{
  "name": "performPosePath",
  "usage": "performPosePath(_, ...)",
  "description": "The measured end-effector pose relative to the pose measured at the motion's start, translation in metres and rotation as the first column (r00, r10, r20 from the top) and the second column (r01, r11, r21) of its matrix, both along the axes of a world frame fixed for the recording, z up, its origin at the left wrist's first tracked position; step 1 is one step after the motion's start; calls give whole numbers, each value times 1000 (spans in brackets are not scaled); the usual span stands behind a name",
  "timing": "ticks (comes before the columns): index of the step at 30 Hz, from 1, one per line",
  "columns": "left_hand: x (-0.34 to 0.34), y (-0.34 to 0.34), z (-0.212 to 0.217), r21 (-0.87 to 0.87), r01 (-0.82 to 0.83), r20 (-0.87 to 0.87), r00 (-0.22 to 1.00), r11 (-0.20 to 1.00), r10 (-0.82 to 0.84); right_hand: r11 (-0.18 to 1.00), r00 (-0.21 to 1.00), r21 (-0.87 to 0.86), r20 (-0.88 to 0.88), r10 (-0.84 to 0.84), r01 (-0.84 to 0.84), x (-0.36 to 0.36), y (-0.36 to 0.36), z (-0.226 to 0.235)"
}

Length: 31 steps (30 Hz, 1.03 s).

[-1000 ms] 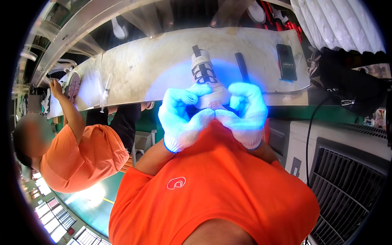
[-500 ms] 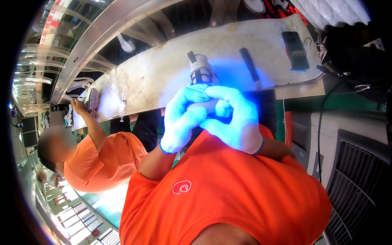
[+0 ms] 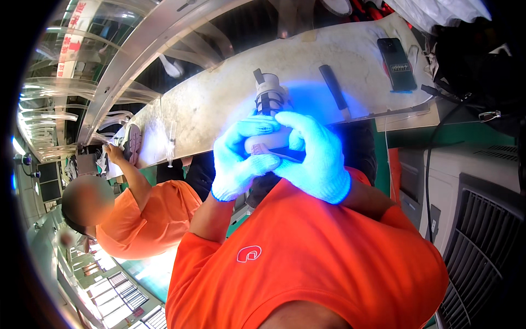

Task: The person cleans a white and black sneaker using a small brush and a handheld UV light. They scrub the shoe's surface and sole while illuminating it with the blue light, then place the shoe on a shelf and retrieve another one to repeat the process.

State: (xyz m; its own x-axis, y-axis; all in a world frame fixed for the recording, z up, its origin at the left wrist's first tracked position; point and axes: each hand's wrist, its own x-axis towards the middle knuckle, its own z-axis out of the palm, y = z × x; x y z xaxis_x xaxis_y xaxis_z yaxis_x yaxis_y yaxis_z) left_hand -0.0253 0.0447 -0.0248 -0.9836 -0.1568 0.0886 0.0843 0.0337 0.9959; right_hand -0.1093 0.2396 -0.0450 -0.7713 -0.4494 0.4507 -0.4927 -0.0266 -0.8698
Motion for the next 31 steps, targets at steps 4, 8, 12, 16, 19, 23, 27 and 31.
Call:
performPosePath(4,-4,-5,3,63,-8,21,1000,998,7,998,999,-57,-49,-6,3,-10,-10,-7)
performPosePath(8,-8,-14,2,117,3,21,1000,993,-5,998,996,-56,-85,-8,4,-17,-18,-10)
performPosePath(12,-11,-30,-6,118,29,-15,1000,993,-28,996,992,-84,-120,-29,19,-20,-31,-20)
performPosePath(16,-8,-36,3,245,-5,64,998,970,-11,996,991,-76,-122,-48,39,-15,-43,-21)
performPosePath(19,-7,-24,27,84,-87,209,976,993,68,994,983,-94,-165,-76,61,-15,-53,-25)
performPosePath(23,-9,-17,37,-52,-153,258,953,987,161,992,986,-115,-150,-67,50,-12,-64,-31)
performPosePath(27,-10,-26,28,-37,-152,192,969,988,156,988,992,-137,-98,-81,68,-9,-54,-31)
performPosePath(31,-9,-35,18,-25,-146,153,977,989,148,986,998,-156,48,-45,52,4,-46,-70)
